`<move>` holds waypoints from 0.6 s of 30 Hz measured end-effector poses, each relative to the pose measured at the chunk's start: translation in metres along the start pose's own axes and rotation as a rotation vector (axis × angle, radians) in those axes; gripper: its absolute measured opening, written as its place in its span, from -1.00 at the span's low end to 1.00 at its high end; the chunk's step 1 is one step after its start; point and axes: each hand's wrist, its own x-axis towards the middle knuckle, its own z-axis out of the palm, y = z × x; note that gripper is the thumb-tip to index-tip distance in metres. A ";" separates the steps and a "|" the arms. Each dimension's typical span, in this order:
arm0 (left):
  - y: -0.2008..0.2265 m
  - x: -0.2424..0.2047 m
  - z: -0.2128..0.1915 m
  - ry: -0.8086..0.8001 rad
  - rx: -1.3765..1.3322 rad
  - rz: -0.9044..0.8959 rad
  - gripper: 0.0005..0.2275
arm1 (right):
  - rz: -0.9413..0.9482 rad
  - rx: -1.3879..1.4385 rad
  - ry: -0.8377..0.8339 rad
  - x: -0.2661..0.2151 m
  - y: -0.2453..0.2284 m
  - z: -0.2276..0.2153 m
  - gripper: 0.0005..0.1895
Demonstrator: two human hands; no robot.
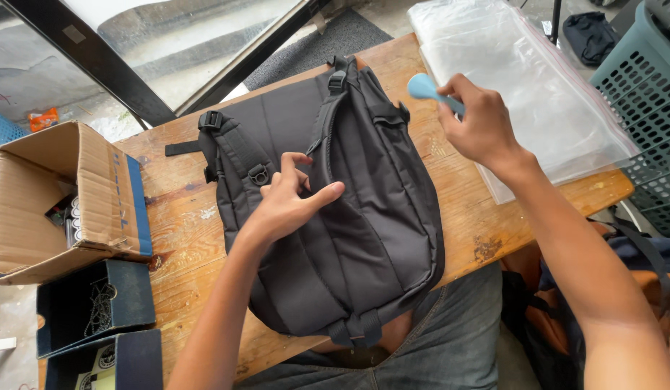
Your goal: The person cleans a backpack by brushing the front pockets, leather top, and back padding with a small brush.
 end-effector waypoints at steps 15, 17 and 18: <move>-0.006 -0.021 -0.027 0.107 0.263 0.591 -0.53 | -0.233 0.577 -0.577 -0.076 -0.116 -0.054 -0.85; -0.025 -0.018 -0.041 0.438 0.332 0.636 -0.62 | -0.328 0.276 -0.382 -0.073 -0.100 -0.031 -0.78; -0.040 -0.014 -0.047 0.447 0.333 0.624 -0.62 | -0.339 0.281 -0.391 -0.065 -0.094 -0.028 -0.78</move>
